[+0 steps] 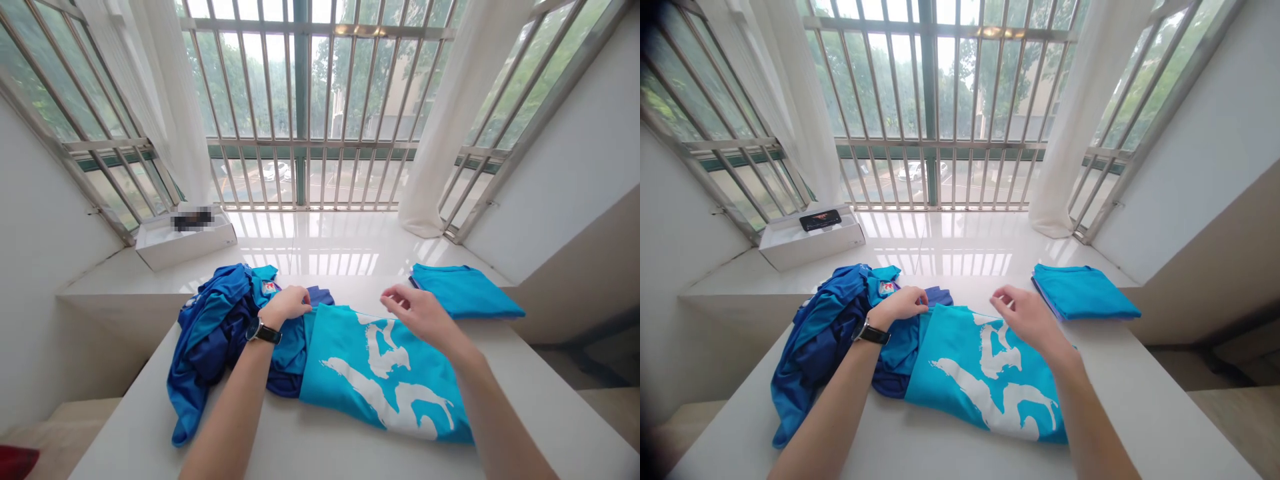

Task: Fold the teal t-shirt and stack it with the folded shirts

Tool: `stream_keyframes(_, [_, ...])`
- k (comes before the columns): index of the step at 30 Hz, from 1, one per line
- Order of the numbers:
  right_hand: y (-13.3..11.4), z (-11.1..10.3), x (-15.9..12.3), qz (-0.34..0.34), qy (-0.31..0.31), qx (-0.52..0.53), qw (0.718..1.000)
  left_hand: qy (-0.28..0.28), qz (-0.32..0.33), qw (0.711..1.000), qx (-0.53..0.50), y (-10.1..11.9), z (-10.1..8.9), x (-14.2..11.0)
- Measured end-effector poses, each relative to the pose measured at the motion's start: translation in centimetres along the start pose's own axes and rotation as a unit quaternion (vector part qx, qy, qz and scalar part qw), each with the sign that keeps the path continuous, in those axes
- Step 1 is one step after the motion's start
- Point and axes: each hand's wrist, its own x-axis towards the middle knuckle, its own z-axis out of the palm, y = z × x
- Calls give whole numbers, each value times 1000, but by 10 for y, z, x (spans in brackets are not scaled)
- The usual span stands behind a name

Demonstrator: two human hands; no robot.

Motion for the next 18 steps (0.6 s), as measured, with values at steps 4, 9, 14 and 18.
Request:
stream_keyframes(4, [-37,51,34,-53,-87,-30,994,15,-20,1000,8,-3,4,-1])
stream_keyframes(9, [-35,95,59,-105,-144,-21,984,5,-24,1000,2,2,1,-6])
stream_keyframes(14, [-26,109,70,-131,-196,26,971,-2,-30,999,-15,4,-1,-9])
stream_keyframes(18, [-23,109,71,-136,-221,40,965,-19,-36,999,-16,1,0,-5])
